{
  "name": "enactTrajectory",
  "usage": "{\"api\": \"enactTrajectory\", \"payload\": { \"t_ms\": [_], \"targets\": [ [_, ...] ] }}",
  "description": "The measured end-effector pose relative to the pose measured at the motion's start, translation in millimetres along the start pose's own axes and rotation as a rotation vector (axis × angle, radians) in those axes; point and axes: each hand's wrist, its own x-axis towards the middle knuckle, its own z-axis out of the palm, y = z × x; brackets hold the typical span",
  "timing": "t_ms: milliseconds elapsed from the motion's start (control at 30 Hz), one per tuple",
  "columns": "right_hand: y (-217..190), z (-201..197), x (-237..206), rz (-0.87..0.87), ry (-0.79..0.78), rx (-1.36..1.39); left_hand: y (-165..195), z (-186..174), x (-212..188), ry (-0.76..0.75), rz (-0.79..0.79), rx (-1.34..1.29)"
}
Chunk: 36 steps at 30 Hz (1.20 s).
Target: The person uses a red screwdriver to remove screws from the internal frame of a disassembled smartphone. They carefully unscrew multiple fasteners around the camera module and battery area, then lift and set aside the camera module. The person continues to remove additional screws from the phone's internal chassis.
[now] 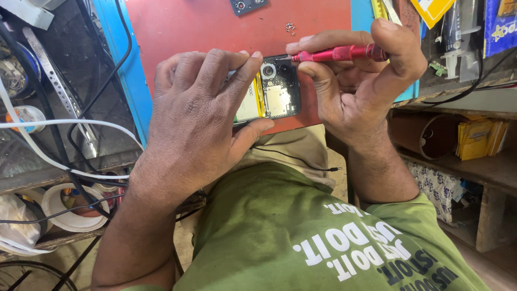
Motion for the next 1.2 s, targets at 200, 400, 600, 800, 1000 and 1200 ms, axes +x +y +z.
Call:
{"api": "enactTrajectory", "payload": {
  "t_ms": [200,400,600,800,1000,1200],
  "targets": [
    [-3,3,4,-0.016,-0.035,-0.033,0,0,0,0.001,0.001,0.002],
    [-16,-6,18,-0.114,-0.15,-0.188,1,-2,-5,0.007,0.006,-0.009],
    [-19,-12,30,-0.078,-0.209,-0.061,3,-5,-11,0.019,0.008,-0.004],
    [-20,-12,30,-0.09,-0.191,-0.085,2,-3,-14,0.023,0.005,-0.013],
    [-14,-1,24,0.026,-0.094,0.008,-3,-3,-16,0.041,0.014,-0.014],
    [-12,3,24,0.05,-0.13,0.01,-7,-3,-15,0.034,0.002,-0.012]
  ]
}}
